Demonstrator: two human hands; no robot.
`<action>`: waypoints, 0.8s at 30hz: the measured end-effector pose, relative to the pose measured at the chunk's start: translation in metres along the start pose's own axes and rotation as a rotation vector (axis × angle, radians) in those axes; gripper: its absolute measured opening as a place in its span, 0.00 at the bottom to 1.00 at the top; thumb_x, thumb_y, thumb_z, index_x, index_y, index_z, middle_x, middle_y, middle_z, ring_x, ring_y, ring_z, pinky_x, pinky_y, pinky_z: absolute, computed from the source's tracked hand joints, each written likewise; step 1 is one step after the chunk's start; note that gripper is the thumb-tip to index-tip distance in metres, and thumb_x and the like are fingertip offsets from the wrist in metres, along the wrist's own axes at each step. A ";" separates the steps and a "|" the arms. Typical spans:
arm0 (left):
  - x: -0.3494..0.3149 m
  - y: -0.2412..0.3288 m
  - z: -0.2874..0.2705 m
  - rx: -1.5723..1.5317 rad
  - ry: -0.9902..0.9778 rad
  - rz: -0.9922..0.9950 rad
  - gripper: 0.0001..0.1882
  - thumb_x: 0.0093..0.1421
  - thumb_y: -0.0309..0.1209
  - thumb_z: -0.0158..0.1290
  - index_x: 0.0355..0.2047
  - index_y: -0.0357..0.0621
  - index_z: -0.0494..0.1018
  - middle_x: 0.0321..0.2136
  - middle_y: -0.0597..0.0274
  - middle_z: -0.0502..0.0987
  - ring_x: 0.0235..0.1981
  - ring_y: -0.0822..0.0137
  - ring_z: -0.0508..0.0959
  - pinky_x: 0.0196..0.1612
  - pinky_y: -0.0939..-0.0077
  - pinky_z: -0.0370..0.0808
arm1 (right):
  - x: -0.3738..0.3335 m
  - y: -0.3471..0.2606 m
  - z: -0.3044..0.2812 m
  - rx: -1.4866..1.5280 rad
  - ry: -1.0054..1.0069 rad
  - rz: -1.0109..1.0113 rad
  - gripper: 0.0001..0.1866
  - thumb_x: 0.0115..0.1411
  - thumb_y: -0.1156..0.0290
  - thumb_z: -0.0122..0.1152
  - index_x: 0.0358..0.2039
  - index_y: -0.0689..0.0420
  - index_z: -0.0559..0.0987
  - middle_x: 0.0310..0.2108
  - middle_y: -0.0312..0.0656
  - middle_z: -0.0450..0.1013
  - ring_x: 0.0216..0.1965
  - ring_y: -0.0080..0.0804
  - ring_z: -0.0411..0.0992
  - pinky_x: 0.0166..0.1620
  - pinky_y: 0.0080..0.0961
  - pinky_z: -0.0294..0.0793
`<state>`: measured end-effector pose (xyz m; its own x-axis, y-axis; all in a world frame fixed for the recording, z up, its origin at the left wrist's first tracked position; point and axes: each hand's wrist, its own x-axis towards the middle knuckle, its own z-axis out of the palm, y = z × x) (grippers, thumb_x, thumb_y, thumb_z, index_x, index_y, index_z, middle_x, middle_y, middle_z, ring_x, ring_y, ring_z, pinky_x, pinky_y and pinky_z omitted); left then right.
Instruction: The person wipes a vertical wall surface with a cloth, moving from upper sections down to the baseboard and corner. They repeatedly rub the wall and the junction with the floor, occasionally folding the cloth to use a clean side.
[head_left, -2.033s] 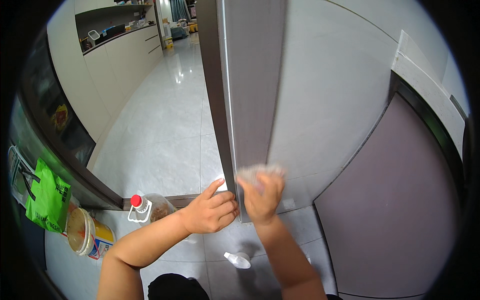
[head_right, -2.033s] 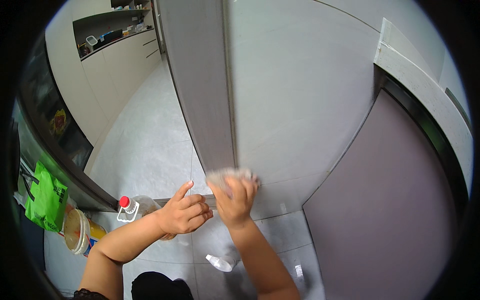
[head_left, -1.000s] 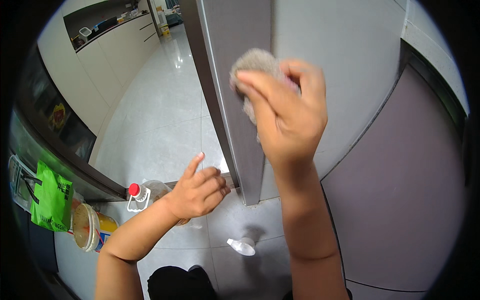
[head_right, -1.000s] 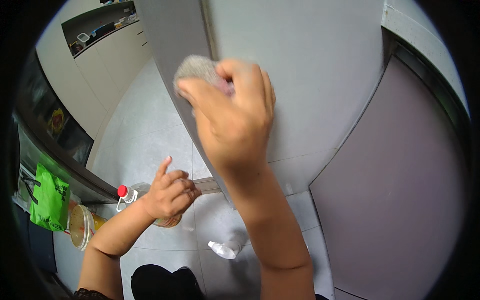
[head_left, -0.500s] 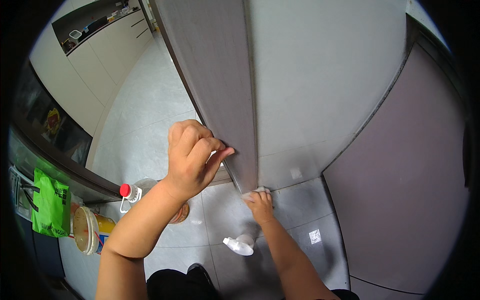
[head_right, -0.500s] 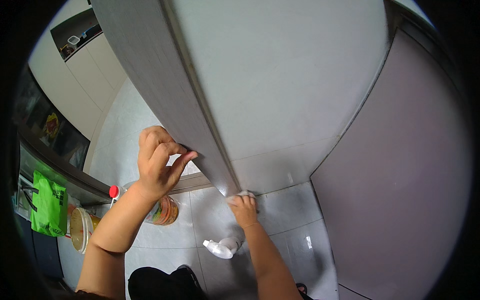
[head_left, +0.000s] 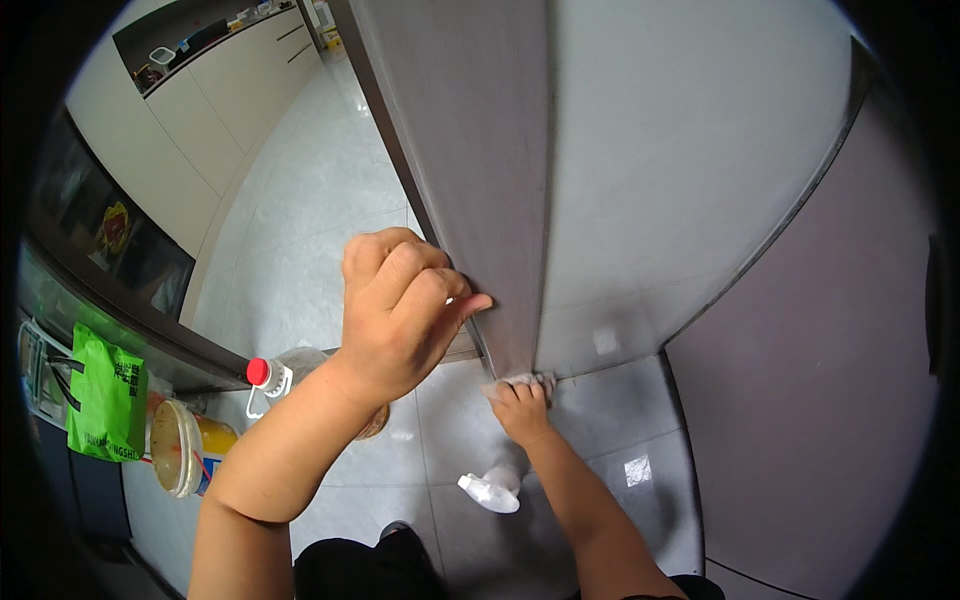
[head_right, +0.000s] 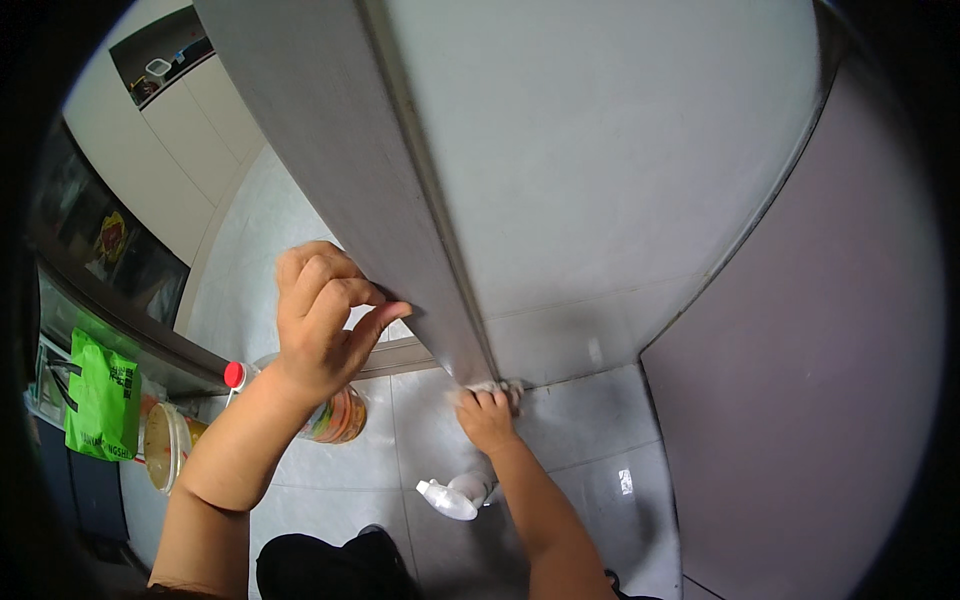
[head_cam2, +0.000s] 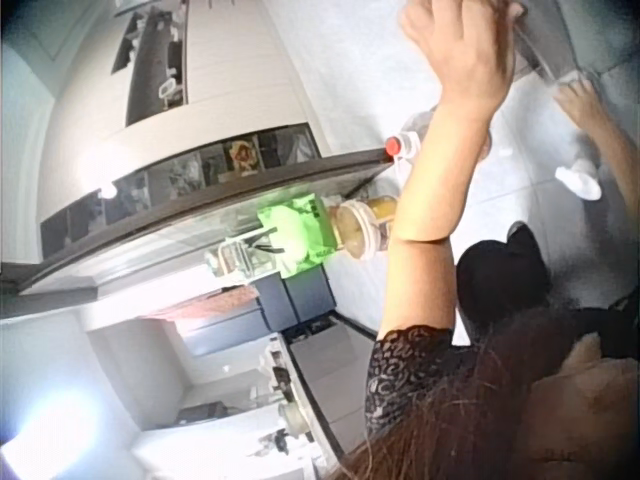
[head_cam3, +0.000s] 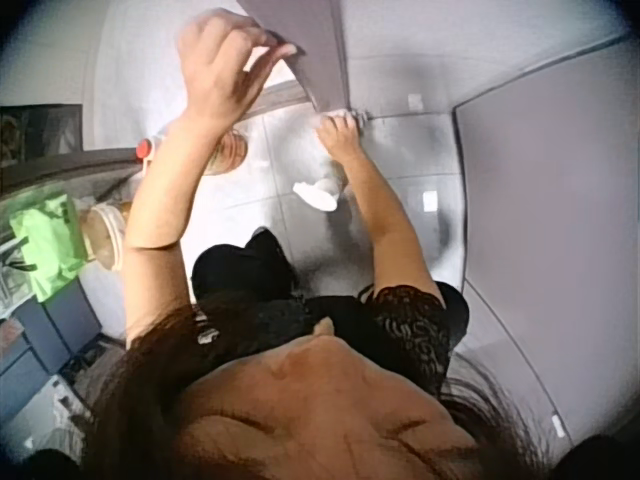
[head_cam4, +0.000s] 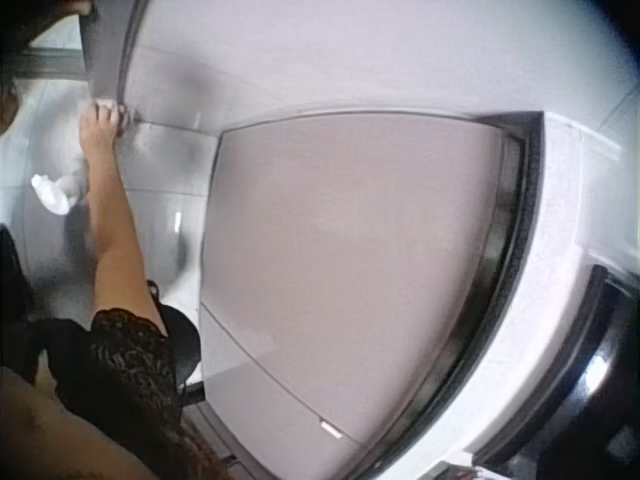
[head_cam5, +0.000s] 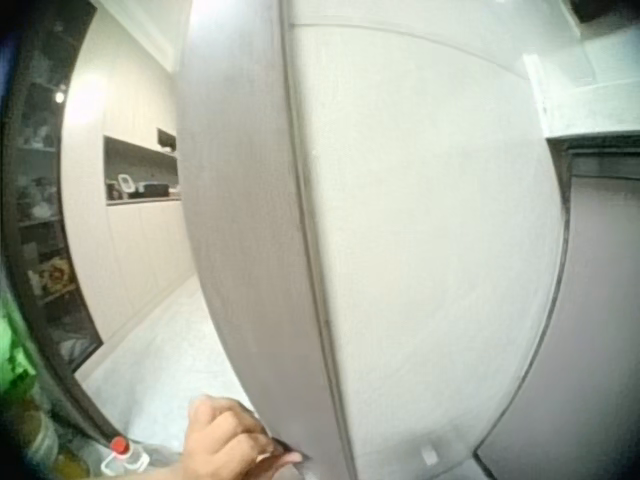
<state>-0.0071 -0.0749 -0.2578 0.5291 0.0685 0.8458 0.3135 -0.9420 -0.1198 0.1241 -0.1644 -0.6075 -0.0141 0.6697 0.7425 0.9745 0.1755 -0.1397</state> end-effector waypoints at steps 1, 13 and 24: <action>0.003 0.002 0.003 -0.012 0.000 0.009 0.16 0.42 0.30 0.69 0.27 0.48 0.72 0.29 0.65 0.73 0.35 0.60 0.72 0.38 0.65 0.61 | -0.040 0.013 0.022 -0.010 -0.148 0.190 0.03 0.53 0.66 0.64 0.29 0.46 0.81 0.39 0.36 0.68 0.37 0.39 0.67 0.41 0.39 0.67; 0.001 0.009 -0.001 0.007 -0.039 -0.044 0.17 0.40 0.25 0.71 0.26 0.44 0.72 0.29 0.62 0.72 0.35 0.58 0.71 0.38 0.66 0.65 | 0.129 -0.005 -0.086 0.297 0.744 0.225 0.16 0.51 0.82 0.69 0.41 0.52 0.84 0.43 0.44 0.65 0.44 0.41 0.68 0.45 0.32 0.71; 0.011 0.024 -0.007 0.153 -0.091 -0.083 0.17 0.41 0.23 0.70 0.27 0.44 0.72 0.28 0.61 0.72 0.37 0.57 0.72 0.41 0.63 0.67 | 0.031 0.004 -0.025 0.351 0.596 0.842 0.13 0.53 0.80 0.70 0.39 0.55 0.86 0.45 0.44 0.71 0.42 0.40 0.72 0.43 0.31 0.75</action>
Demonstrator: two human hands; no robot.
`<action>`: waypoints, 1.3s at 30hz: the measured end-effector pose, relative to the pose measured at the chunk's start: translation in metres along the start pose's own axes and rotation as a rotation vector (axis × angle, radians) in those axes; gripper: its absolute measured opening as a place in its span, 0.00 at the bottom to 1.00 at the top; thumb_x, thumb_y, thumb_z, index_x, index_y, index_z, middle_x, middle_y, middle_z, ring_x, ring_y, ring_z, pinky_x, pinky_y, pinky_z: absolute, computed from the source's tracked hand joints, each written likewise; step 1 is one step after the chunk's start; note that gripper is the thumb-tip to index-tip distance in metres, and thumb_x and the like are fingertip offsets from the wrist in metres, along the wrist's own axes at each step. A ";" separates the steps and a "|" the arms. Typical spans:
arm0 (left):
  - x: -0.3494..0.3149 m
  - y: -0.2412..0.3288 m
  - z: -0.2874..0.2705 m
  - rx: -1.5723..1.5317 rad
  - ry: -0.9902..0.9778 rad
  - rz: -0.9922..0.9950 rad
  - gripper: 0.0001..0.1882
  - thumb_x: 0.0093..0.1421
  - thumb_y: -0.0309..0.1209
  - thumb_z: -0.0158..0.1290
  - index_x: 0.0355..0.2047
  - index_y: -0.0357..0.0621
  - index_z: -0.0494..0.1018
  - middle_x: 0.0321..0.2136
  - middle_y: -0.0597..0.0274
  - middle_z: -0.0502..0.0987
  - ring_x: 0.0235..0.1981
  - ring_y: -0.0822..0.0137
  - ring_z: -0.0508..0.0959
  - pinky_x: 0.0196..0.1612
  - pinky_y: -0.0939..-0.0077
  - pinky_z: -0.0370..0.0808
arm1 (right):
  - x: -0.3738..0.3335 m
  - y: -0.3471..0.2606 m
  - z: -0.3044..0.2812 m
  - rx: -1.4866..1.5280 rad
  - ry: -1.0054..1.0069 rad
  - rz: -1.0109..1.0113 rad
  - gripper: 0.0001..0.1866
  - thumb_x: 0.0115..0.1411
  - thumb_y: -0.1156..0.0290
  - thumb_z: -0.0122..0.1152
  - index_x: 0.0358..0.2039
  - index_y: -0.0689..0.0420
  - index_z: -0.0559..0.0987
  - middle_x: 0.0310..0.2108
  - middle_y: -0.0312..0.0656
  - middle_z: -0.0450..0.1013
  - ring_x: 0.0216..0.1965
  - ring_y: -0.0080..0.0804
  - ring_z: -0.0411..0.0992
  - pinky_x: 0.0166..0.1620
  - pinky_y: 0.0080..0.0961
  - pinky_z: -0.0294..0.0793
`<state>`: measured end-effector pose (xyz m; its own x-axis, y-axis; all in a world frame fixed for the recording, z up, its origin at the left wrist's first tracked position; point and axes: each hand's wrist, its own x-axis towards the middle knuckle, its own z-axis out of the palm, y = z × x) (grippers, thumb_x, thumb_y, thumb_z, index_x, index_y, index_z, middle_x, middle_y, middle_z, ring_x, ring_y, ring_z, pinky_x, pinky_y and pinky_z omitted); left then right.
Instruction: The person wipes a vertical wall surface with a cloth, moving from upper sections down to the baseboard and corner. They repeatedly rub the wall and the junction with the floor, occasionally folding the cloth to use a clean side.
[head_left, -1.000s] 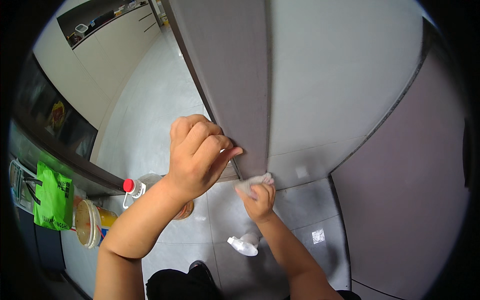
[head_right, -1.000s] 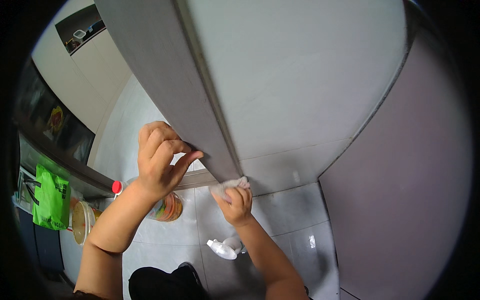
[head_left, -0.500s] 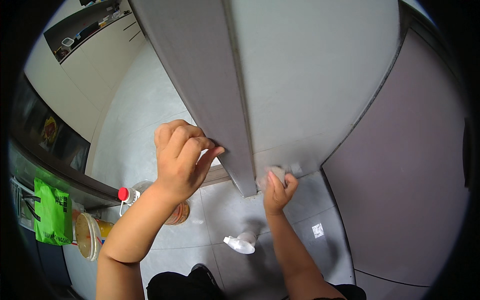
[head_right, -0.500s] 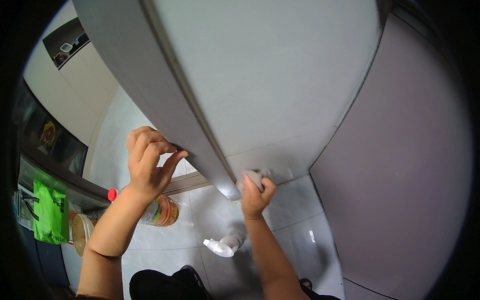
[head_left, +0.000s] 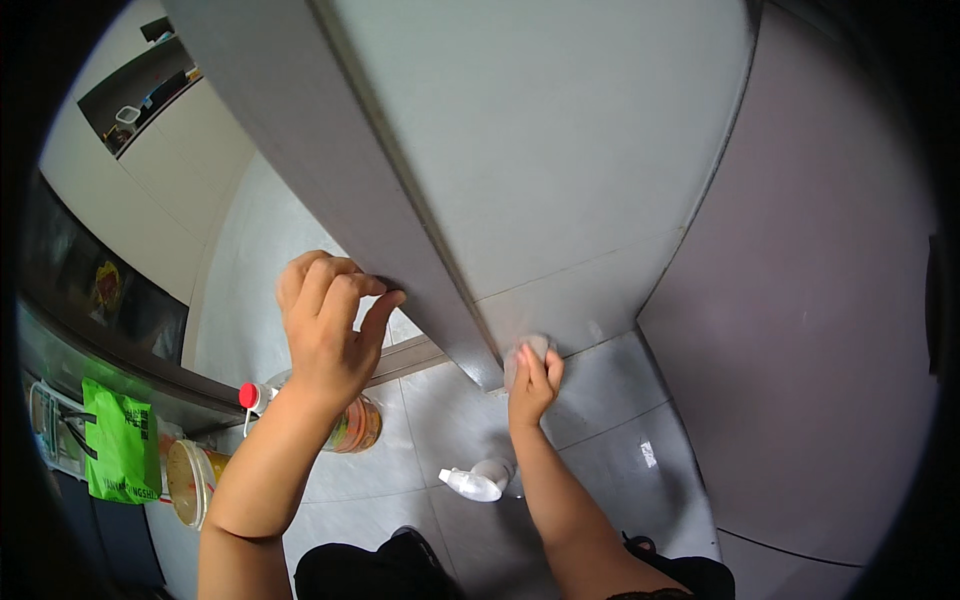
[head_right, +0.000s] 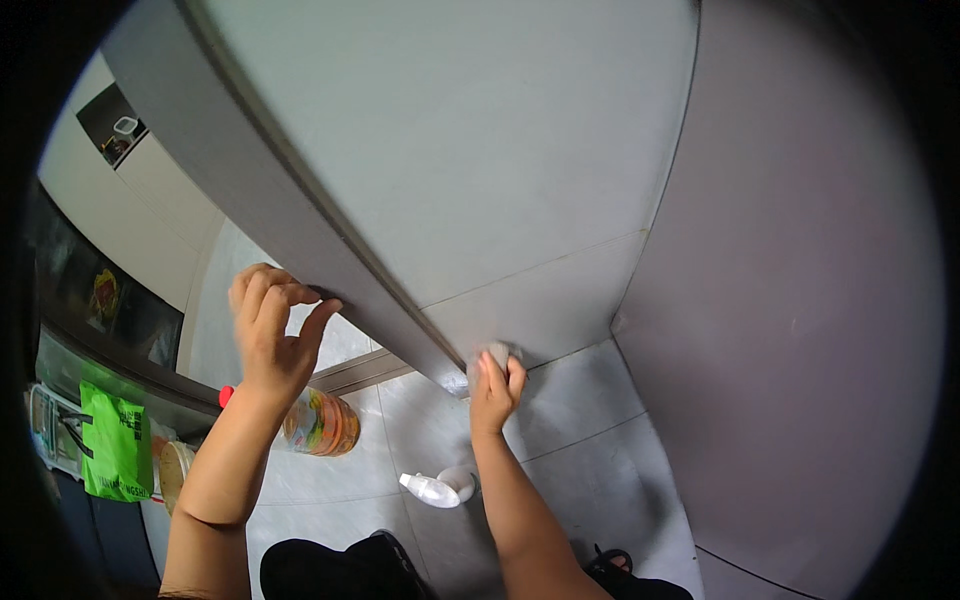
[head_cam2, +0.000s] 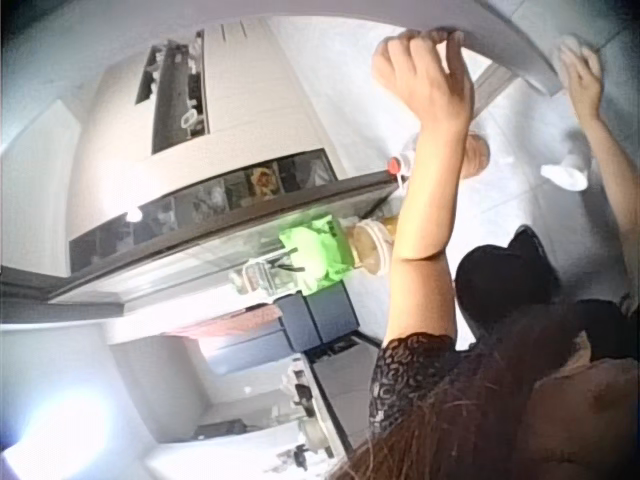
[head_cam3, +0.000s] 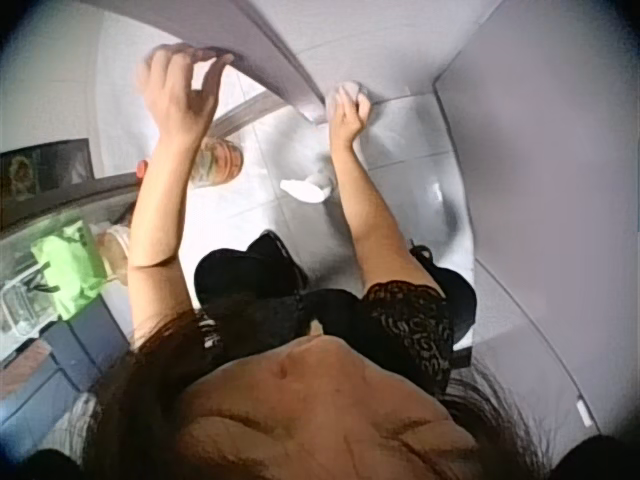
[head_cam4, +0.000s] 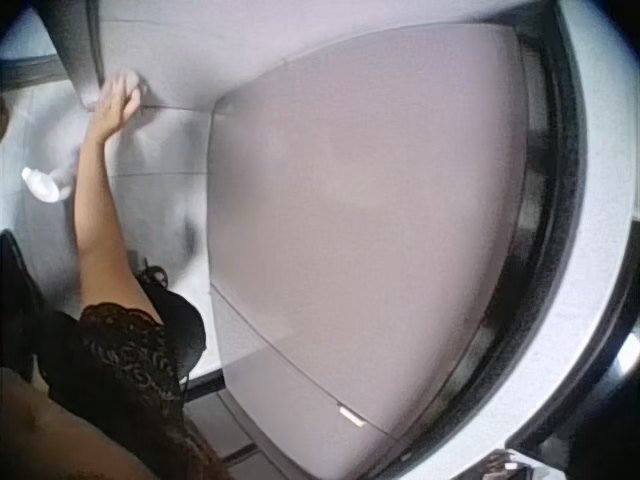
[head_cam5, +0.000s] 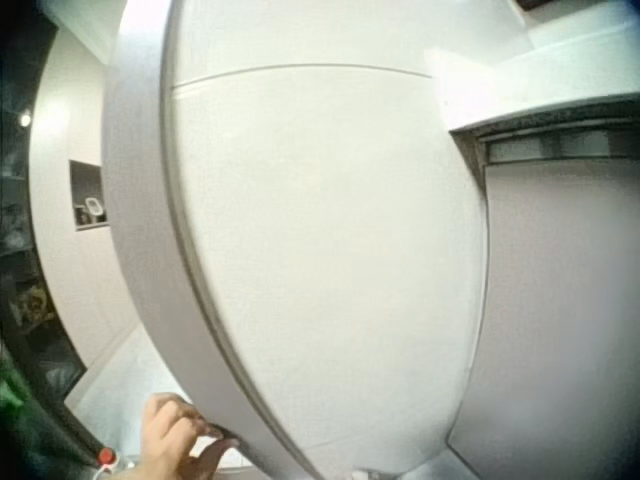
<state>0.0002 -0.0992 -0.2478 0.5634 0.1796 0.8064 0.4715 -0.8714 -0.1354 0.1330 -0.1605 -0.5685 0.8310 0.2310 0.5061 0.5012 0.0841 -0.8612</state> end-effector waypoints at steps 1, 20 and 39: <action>0.000 0.002 0.002 0.016 0.013 0.031 0.17 0.41 0.22 0.70 0.27 0.44 0.72 0.28 0.61 0.72 0.37 0.57 0.72 0.41 0.64 0.67 | 0.021 -0.015 0.008 0.108 0.071 -0.075 0.14 0.53 0.81 0.70 0.40 0.54 0.86 0.46 0.44 0.70 0.41 0.39 0.72 0.43 0.29 0.75; -0.024 0.040 0.030 0.128 -0.163 0.324 0.11 0.49 0.33 0.58 0.35 0.52 0.80 0.42 0.67 0.78 0.48 0.60 0.73 0.60 0.53 0.57 | 0.084 -0.117 0.013 0.189 0.128 -0.329 0.13 0.54 0.85 0.68 0.40 0.58 0.84 0.43 0.44 0.70 0.41 0.36 0.72 0.42 0.29 0.75; -0.049 0.018 0.077 0.192 -0.064 0.374 0.03 0.53 0.32 0.60 0.30 0.55 0.80 0.40 0.72 0.79 0.55 0.65 0.71 0.71 0.52 0.42 | 0.114 -0.106 -0.002 0.158 0.127 -0.340 0.13 0.45 0.80 0.75 0.33 0.54 0.86 0.38 0.43 0.71 0.36 0.39 0.73 0.37 0.31 0.75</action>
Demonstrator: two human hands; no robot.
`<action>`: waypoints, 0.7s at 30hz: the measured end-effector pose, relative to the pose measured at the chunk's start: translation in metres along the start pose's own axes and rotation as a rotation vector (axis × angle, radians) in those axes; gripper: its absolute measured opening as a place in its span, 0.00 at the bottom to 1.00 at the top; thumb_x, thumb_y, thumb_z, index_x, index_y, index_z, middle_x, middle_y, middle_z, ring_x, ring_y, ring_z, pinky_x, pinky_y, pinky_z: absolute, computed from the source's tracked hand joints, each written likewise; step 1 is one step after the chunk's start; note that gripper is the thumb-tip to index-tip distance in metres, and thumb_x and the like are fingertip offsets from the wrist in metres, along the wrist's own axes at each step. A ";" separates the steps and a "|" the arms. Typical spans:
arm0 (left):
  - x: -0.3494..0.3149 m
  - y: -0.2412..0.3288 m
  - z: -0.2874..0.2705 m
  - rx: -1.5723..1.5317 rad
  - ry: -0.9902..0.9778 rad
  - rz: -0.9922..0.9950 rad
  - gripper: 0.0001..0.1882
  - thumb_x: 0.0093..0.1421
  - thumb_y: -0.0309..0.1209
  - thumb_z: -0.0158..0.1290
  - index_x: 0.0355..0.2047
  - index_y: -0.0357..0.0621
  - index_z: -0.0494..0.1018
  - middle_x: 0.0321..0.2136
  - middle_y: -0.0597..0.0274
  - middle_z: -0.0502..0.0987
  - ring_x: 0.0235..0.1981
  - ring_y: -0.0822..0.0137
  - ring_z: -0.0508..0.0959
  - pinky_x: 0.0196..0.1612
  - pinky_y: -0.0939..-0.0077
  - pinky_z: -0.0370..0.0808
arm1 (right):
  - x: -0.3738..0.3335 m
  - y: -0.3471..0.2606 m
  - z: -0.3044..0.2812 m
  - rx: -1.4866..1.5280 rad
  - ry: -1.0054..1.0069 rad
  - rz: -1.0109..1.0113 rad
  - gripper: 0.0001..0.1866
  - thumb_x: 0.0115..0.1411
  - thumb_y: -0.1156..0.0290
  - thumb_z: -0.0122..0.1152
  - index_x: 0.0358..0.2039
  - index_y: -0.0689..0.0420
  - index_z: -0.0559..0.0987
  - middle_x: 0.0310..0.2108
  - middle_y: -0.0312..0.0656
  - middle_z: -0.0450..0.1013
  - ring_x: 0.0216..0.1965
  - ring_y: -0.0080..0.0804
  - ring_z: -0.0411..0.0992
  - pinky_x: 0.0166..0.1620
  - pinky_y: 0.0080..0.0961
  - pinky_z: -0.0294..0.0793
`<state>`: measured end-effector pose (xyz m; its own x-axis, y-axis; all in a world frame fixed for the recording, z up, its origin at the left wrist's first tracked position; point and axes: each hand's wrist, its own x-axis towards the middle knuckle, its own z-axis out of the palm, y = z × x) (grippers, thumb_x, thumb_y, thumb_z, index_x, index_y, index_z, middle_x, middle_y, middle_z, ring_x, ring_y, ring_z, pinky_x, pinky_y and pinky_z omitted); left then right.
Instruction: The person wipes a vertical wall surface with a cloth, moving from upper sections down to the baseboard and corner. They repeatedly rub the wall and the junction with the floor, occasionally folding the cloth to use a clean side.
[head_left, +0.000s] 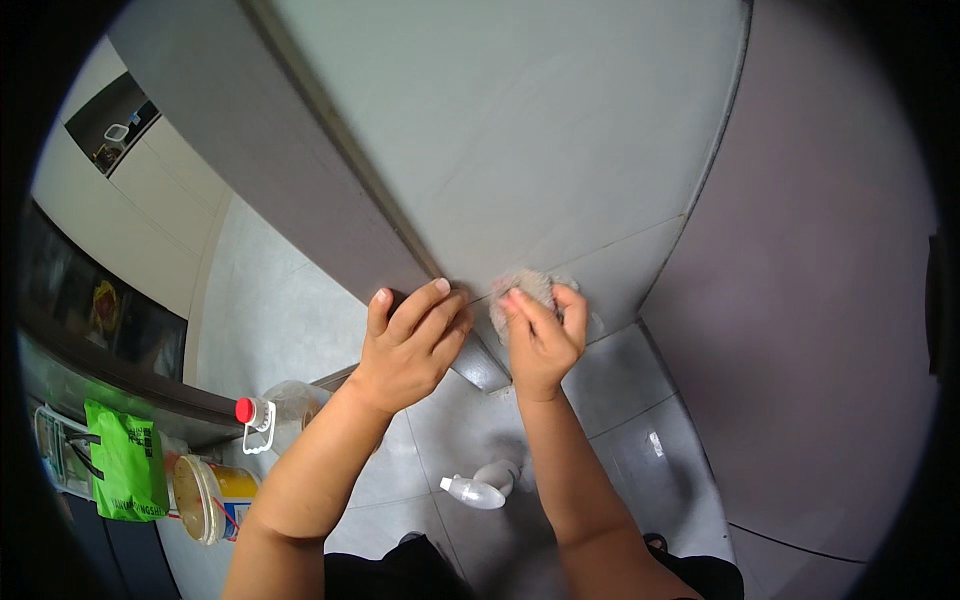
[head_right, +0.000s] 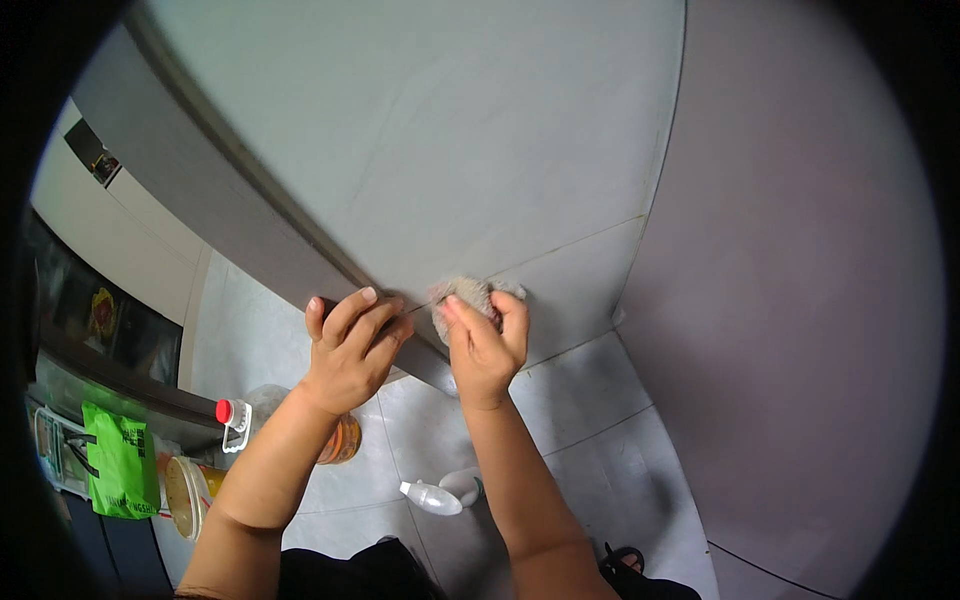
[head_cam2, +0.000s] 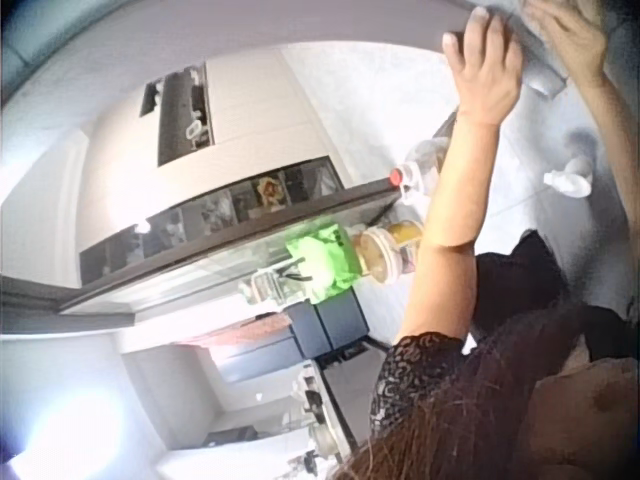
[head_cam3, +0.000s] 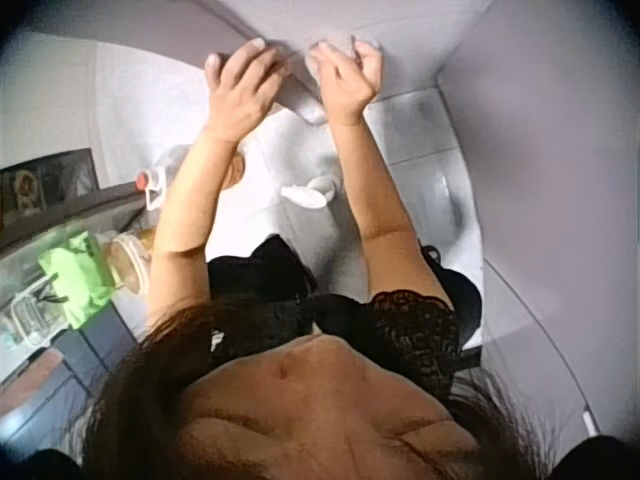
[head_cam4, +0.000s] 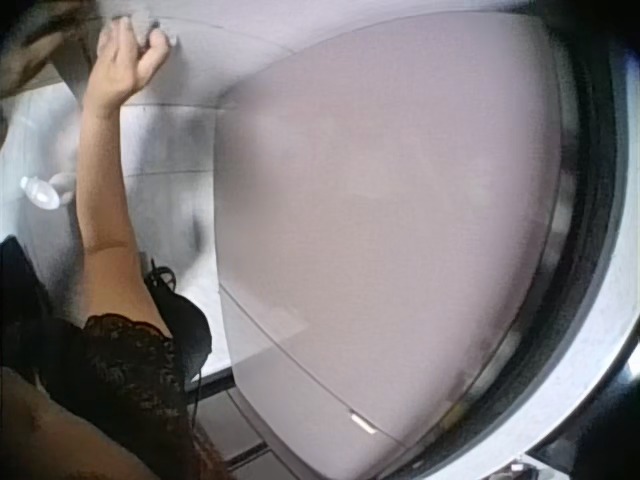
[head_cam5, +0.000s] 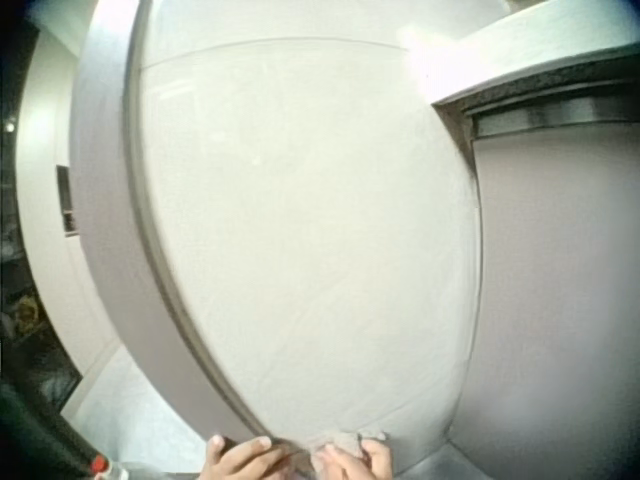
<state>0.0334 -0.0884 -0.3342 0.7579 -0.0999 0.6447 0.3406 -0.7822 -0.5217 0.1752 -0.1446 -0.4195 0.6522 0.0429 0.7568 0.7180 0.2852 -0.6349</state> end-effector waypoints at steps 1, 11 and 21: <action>0.000 -0.001 0.001 -0.003 0.006 0.000 0.03 0.53 0.32 0.60 0.29 0.55 0.80 0.40 0.72 0.79 0.55 0.65 0.71 0.70 0.52 0.42 | 0.003 -0.002 0.000 -0.003 0.007 0.035 0.12 0.47 0.80 0.74 0.33 0.54 0.86 0.38 0.43 0.71 0.36 0.38 0.73 0.37 0.32 0.75; 0.001 0.004 0.004 -0.028 0.028 -0.051 0.04 0.52 0.29 0.58 0.29 0.54 0.79 0.40 0.72 0.79 0.54 0.65 0.71 0.70 0.53 0.42 | -0.016 -0.026 0.026 0.077 0.123 0.187 0.08 0.53 0.80 0.70 0.34 0.55 0.85 0.44 0.43 0.69 0.43 0.39 0.72 0.45 0.34 0.77; 0.003 0.003 0.004 -0.028 0.016 -0.031 0.04 0.52 0.30 0.59 0.30 0.53 0.79 0.38 0.73 0.78 0.53 0.65 0.71 0.70 0.51 0.42 | 0.050 -0.016 0.000 -0.167 0.122 0.332 0.09 0.49 0.76 0.73 0.33 0.53 0.85 0.41 0.42 0.70 0.41 0.38 0.72 0.40 0.32 0.74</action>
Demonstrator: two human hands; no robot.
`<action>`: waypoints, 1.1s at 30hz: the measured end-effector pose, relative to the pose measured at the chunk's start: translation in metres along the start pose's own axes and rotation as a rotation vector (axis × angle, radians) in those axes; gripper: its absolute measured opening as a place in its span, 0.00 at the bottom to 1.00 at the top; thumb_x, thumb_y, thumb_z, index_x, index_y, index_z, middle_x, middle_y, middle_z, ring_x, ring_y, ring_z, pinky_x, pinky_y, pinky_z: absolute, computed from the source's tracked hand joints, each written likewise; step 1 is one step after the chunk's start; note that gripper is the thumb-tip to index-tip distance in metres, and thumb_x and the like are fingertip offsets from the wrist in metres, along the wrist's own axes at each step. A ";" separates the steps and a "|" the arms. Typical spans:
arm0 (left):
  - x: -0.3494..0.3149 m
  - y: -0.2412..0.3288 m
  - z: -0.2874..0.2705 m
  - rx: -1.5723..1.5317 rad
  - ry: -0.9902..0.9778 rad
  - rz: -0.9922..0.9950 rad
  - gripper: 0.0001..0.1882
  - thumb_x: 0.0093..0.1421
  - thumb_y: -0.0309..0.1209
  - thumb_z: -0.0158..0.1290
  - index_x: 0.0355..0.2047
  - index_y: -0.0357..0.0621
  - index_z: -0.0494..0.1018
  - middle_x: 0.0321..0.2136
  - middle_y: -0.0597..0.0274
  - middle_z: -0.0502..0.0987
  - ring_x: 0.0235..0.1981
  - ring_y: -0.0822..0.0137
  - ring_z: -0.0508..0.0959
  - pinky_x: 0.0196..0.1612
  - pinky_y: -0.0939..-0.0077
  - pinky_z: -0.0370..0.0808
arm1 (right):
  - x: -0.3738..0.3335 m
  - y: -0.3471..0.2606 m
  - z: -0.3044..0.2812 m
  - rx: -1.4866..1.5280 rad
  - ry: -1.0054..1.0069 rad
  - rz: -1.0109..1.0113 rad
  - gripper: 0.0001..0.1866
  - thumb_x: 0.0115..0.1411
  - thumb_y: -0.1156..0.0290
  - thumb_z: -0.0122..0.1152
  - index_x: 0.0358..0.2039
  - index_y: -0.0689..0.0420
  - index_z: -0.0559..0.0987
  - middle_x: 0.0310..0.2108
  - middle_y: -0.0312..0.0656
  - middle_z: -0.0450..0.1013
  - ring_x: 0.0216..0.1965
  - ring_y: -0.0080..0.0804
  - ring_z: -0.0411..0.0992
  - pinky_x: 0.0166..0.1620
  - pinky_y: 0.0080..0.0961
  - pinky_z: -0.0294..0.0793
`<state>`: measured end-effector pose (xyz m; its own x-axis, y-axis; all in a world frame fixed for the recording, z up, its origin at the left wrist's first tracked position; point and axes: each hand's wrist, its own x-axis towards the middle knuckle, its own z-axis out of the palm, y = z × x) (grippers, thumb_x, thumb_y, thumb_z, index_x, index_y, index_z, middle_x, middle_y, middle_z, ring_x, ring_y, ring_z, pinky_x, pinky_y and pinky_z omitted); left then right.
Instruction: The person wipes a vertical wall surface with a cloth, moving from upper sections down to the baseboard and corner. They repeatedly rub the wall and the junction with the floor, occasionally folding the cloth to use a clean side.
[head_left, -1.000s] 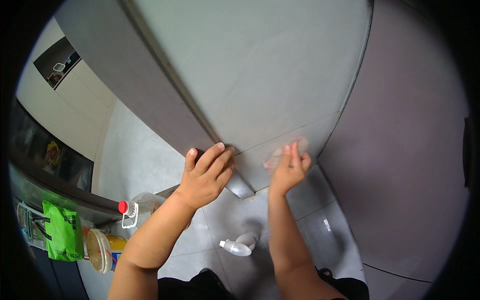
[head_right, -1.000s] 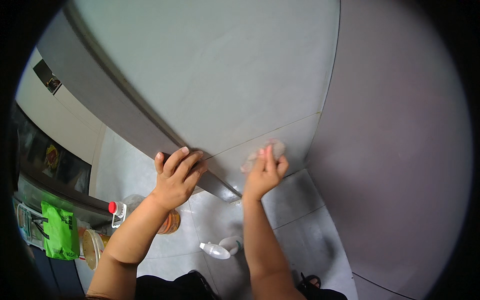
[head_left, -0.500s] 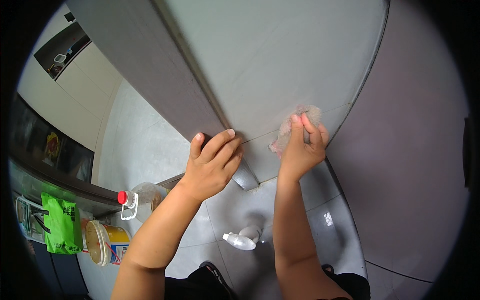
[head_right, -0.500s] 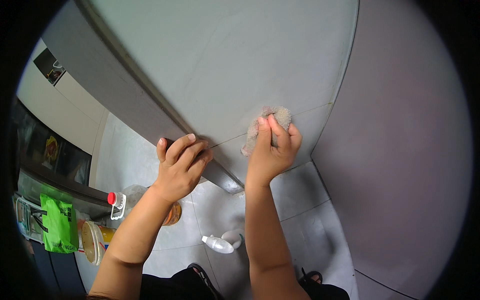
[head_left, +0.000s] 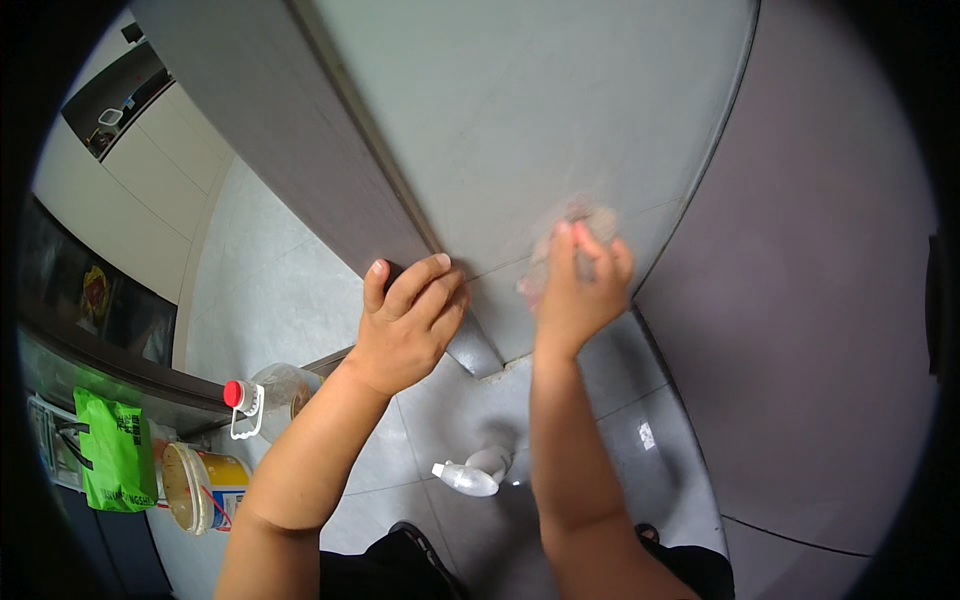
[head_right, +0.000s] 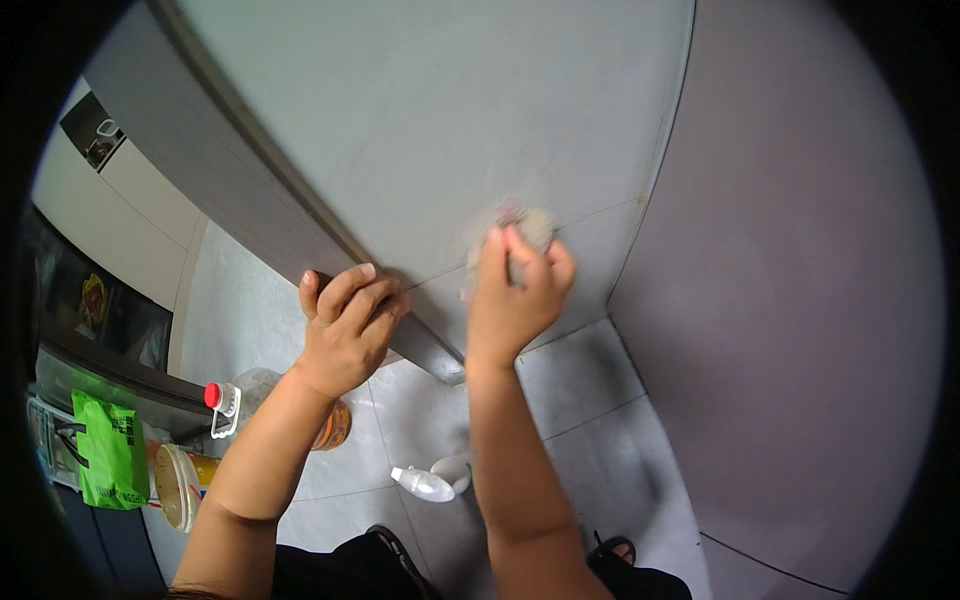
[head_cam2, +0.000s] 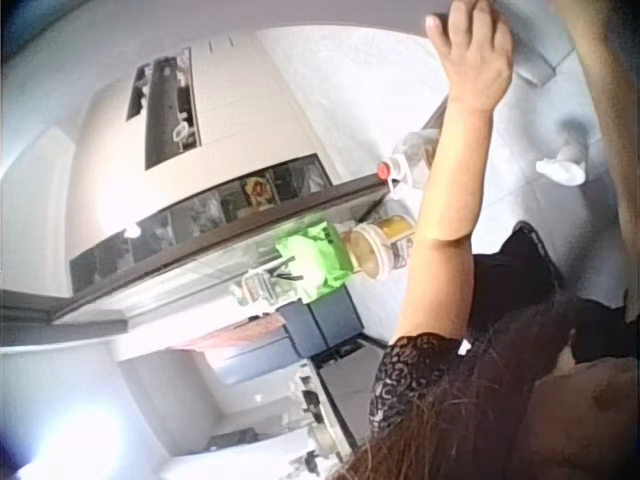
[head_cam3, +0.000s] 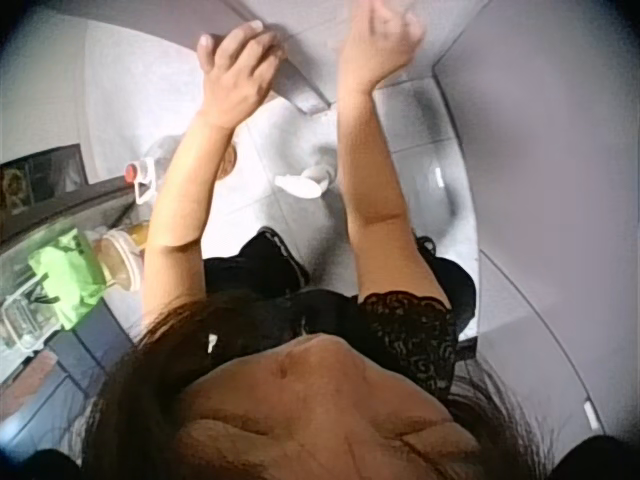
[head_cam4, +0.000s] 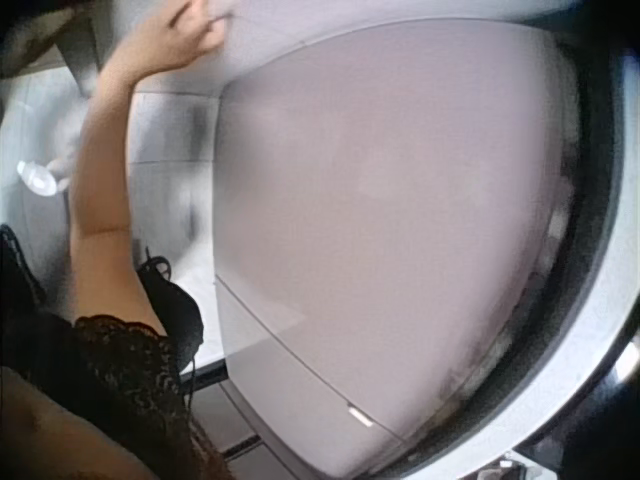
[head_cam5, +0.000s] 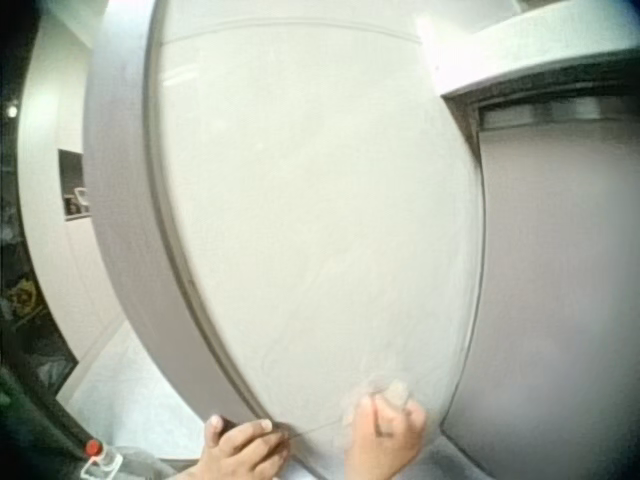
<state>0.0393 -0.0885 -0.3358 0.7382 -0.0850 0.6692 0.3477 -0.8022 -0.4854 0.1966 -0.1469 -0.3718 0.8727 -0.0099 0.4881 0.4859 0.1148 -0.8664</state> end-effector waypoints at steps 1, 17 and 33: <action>-0.001 0.001 0.000 0.004 -0.006 0.001 0.04 0.52 0.30 0.59 0.30 0.53 0.79 0.38 0.73 0.78 0.53 0.65 0.71 0.70 0.51 0.42 | -0.013 0.006 0.002 -0.037 -0.013 -0.079 0.09 0.50 0.76 0.73 0.33 0.53 0.85 0.41 0.42 0.70 0.41 0.38 0.72 0.40 0.32 0.74; 0.001 0.002 0.003 -0.003 0.019 -0.006 0.06 0.51 0.30 0.58 0.30 0.53 0.80 0.38 0.72 0.78 0.53 0.65 0.71 0.70 0.52 0.43 | -0.048 0.030 0.003 0.091 -0.040 -0.154 0.06 0.54 0.74 0.69 0.34 0.57 0.83 0.46 0.48 0.69 0.49 0.44 0.70 0.48 0.37 0.74; -0.003 0.005 0.005 0.006 0.039 -0.058 0.04 0.51 0.31 0.60 0.29 0.53 0.80 0.37 0.74 0.79 0.52 0.65 0.72 0.70 0.52 0.41 | -0.075 0.015 0.007 0.223 -0.107 -0.217 0.12 0.45 0.83 0.72 0.31 0.55 0.84 0.39 0.44 0.71 0.38 0.38 0.72 0.38 0.30 0.75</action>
<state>0.0415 -0.0894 -0.3426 0.6939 -0.0618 0.7174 0.3926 -0.8028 -0.4488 0.1385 -0.1376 -0.4210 0.7346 0.0451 0.6771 0.6271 0.3358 -0.7028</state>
